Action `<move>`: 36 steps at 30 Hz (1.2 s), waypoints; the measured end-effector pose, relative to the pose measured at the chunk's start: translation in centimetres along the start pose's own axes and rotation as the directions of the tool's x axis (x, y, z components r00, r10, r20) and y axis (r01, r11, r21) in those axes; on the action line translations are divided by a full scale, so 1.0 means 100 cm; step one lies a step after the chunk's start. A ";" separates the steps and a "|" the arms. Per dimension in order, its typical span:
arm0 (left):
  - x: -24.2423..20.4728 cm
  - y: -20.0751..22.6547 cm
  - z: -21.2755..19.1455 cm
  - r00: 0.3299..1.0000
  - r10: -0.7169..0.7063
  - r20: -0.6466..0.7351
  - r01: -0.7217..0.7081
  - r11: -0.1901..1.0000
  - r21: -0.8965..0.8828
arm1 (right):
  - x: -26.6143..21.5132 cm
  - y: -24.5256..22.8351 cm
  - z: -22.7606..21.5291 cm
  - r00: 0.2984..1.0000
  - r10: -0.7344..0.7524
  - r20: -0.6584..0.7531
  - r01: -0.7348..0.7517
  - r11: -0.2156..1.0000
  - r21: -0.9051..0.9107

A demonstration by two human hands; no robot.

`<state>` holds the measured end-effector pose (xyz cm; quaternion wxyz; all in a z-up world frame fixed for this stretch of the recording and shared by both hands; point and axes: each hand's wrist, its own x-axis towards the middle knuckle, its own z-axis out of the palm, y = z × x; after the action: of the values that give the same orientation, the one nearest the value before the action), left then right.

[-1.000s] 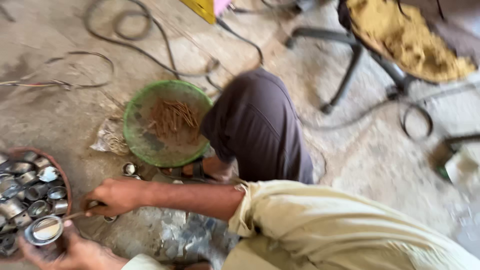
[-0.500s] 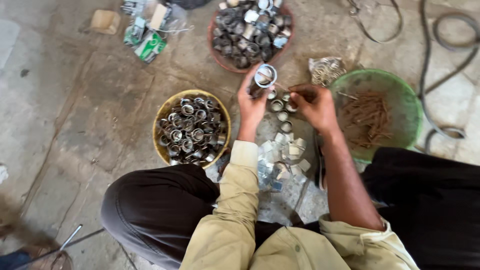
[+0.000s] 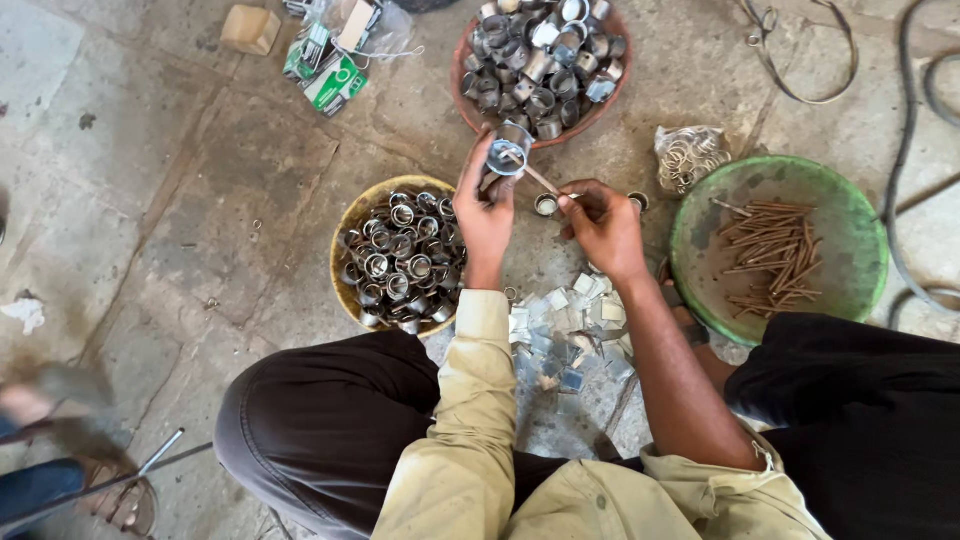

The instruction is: The person sits on the floor and repeatedly picks up small metal cups and thin rods. They insert the rods into the cups and place the assembled units into a yellow bowl. The person also moves a bowl of metal rings and arranges metal cups on the floor.

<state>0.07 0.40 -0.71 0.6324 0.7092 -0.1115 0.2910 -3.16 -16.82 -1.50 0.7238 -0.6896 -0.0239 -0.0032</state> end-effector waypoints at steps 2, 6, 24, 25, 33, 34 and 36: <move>-0.002 -0.012 -0.004 0.998 -0.043 -0.042 0.042 0.999 -0.033 | 0.001 -0.001 0.009 1.000 0.023 0.016 -0.023 1.000 0.013; -0.006 -0.020 -0.011 0.991 -0.132 -0.024 0.125 0.974 -0.189 | 0.000 -0.004 0.019 1.000 0.015 0.009 -0.014 0.999 -0.043; 0.009 0.043 -0.002 0.982 0.180 -0.060 -0.171 0.977 0.130 | 0.009 -0.001 0.024 0.983 -0.173 0.067 0.168 0.983 0.073; 0.009 0.042 -0.002 0.988 0.119 -0.094 -0.111 0.990 0.083 | 0.012 0.000 0.022 0.984 -0.173 0.048 0.171 0.984 0.042; 0.013 0.014 -0.015 0.995 -0.088 -0.047 0.082 0.989 -0.123 | 0.017 0.005 0.013 0.994 -0.108 0.029 0.107 0.994 0.035; 0.006 0.015 -0.018 0.987 -0.159 -0.039 0.152 0.979 -0.139 | 0.010 0.007 0.014 0.997 -0.065 0.031 0.064 0.998 0.020; 0.007 0.014 -0.019 0.993 -0.119 -0.016 0.117 0.991 -0.069 | 0.009 0.006 0.015 0.999 -0.045 -0.013 0.045 0.999 -0.025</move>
<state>-0.59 2.17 0.92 0.6732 0.6898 -0.0728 0.2562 -2.28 -15.28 -2.03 0.7149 -0.6979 -0.0345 -0.0244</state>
